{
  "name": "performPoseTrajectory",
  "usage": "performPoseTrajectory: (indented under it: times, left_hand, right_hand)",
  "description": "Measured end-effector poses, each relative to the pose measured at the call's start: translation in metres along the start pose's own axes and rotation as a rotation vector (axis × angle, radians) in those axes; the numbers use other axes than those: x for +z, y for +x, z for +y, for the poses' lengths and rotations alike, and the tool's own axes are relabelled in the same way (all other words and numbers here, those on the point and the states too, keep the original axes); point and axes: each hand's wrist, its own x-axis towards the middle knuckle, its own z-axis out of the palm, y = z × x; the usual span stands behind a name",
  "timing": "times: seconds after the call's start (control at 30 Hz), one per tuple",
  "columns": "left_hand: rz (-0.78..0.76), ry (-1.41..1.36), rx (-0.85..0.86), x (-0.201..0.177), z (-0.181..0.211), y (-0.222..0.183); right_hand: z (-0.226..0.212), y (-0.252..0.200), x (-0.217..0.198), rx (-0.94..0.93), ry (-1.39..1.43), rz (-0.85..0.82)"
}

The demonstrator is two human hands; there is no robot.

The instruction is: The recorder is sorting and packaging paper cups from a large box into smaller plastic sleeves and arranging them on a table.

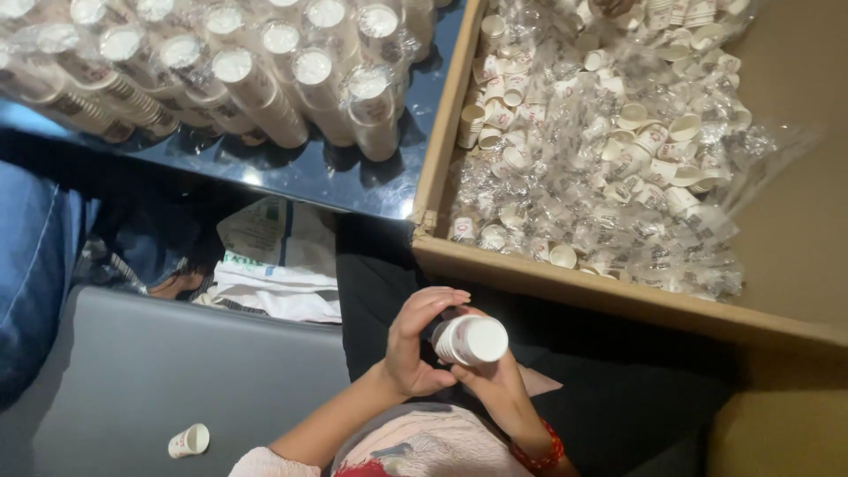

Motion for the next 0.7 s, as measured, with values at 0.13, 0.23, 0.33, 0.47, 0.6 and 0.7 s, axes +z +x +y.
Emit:
performPoseTrajectory:
  times: [0.13, 0.23, 0.33, 0.47, 0.6, 0.7]
  left_hand:
    - [0.060, 0.082, -0.214, -0.001, 0.000, -0.013]
    - [0.202, 0.090, -0.411, -0.020, -0.020, -0.016]
    - [0.381, 0.084, -0.481, -0.046, -0.047, 0.005]
    - [0.482, -0.017, -0.378, -0.065, -0.113, 0.022]
    - [0.469, 0.020, -0.364, -0.068, -0.152, 0.033]
    - [0.421, 0.228, -0.333, -0.062, -0.155, 0.041]
  right_hand:
    - [-0.005, 0.030, 0.023, 0.003, -0.057, -0.079]
    - [-0.026, 0.064, 0.061, -0.098, -0.135, -0.183]
    - [-0.046, 0.099, 0.093, -0.246, -0.312, -0.262]
    - [-0.043, 0.145, 0.110, -0.479, -0.609, -0.182]
    - [-0.024, 0.179, 0.103, -0.528, -0.746, -0.024]
    - [-0.024, 0.153, 0.102, -0.496, -0.721, -0.006]
